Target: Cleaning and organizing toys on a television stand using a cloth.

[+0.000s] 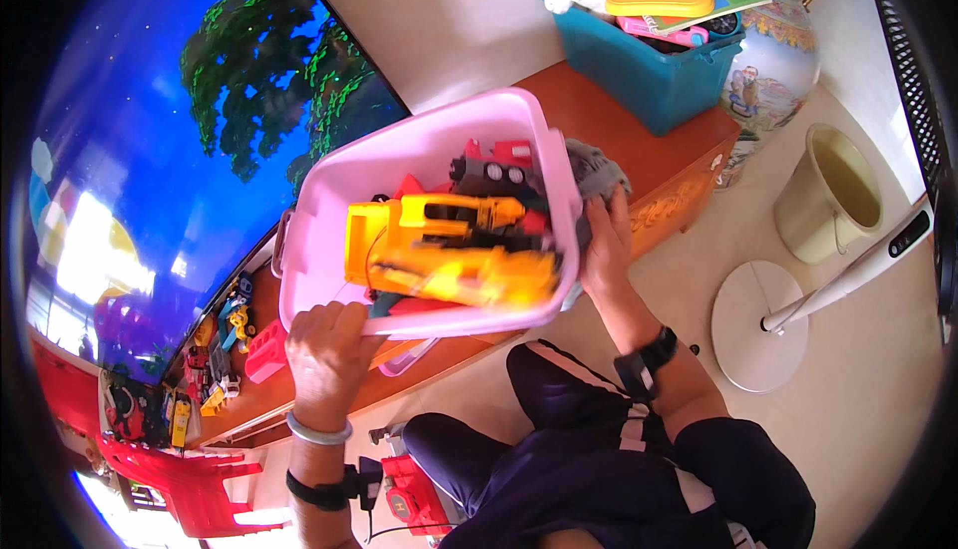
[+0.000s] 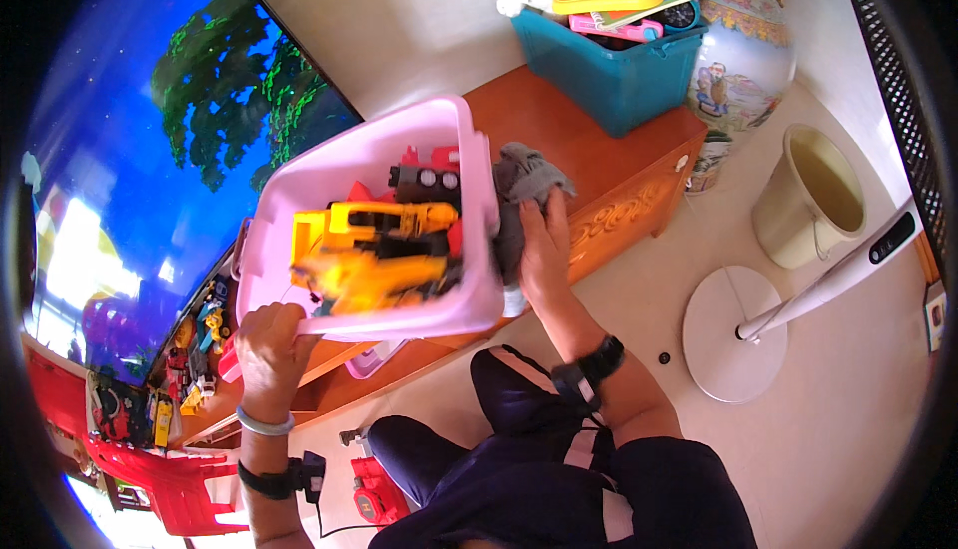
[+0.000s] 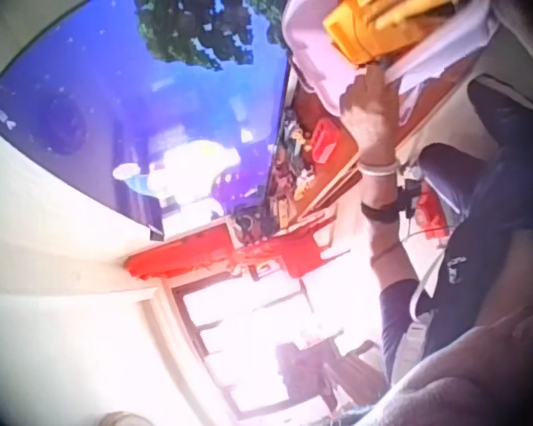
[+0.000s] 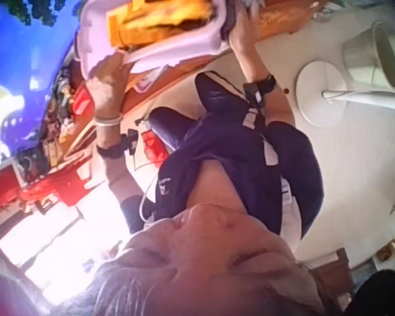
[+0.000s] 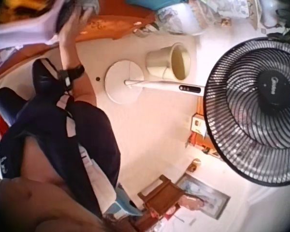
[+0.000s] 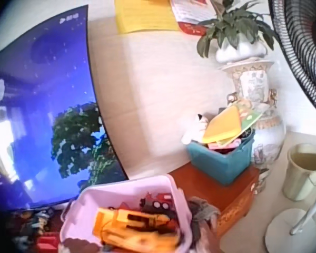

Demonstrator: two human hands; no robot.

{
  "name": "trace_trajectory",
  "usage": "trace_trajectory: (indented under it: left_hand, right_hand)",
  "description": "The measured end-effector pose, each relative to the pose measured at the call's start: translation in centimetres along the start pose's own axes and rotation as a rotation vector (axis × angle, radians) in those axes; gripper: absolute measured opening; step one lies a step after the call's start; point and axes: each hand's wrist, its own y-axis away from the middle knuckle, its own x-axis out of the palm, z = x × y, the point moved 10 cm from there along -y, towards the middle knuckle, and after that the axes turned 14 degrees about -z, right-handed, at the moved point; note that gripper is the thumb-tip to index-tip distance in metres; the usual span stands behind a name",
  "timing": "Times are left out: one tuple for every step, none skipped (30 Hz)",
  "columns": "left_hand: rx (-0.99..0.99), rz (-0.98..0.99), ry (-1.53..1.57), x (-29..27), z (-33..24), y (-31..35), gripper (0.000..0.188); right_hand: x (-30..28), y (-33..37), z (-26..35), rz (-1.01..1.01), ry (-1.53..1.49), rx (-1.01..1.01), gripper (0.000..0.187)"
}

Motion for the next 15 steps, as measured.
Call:
trace_trajectory:
  left_hand:
    - [-0.004, -0.016, -0.018, 0.3, -1.5, -0.9, 0.032]
    - [-0.009, -0.034, -0.034, 0.7, -3.1, -1.9, 0.033]
    - [0.011, -0.068, -0.045, 0.8, -4.5, -3.2, 0.034]
    - [0.018, -0.063, -0.030, 1.7, -5.7, -4.3, 0.035]
    - [-0.031, 0.032, -0.038, 3.1, -6.4, -5.0, 0.033]
    - [-0.076, 0.123, -0.048, 4.3, -6.9, -6.0, 0.032]
    - [-0.078, 0.109, -0.040, 4.3, -7.1, -7.4, 0.032]
    - [-0.131, 0.189, 0.033, 5.3, -7.2, -8.3, 0.032]
    - [-0.184, 0.271, 0.101, 6.2, -7.4, -8.7, 0.035]
    - [-0.182, 0.265, 0.112, 6.0, -7.6, -8.9, 0.035]
    - [-0.099, 0.216, 0.221, 5.2, -8.6, -9.1, 0.041]
    - [-0.017, 0.165, 0.317, 4.2, -9.2, -9.3, 0.048]
    - [-0.025, 0.224, 0.340, 3.4, -8.6, -9.1, 0.053]
    - [-0.017, 0.219, 0.347, 3.5, -6.9, -8.5, 0.053]
    - [0.152, 0.156, 0.325, 2.1, -5.5, -7.5, 0.048]
  right_hand:
    - [-1.5, 0.4, 1.1, -0.039, 0.000, -0.105, 0.041]
    - [-2.9, 0.6, 2.5, -0.076, 0.001, -0.213, 0.041]
    - [-3.4, 0.8, 3.5, -0.070, 0.011, -0.225, 0.041]
    - [-5.9, 0.7, 5.5, -0.257, 0.038, -0.323, 0.040]
    - [-8.2, 0.9, 7.5, -0.442, 0.062, -0.423, 0.040]
    - [-8.3, 0.4, 9.9, -0.433, 0.064, -0.444, 0.040]
    - [-7.2, 0.8, 13.2, -0.374, 0.052, -0.529, 0.041]
    - [-6.4, 1.6, 15.8, -0.324, 0.050, -0.618, 0.042]
    - [-6.6, 1.1, 16.4, -0.343, 0.009, -0.563, 0.043]
    - [-6.6, 0.7, 16.4, -0.343, 0.016, -0.574, 0.043]
    - [-6.7, -0.1, 15.2, -0.349, 0.018, -0.536, 0.044]
    - [-6.7, -1.2, 13.5, -0.351, 0.011, -0.491, 0.044]
    - [-6.8, -2.1, 12.6, -0.348, 0.018, -0.443, 0.045]
    - [-6.9, -3.0, 12.4, -0.352, 0.018, -0.453, 0.045]
    - [-5.8, -3.5, 11.5, -0.373, 0.097, -0.418, 0.047]
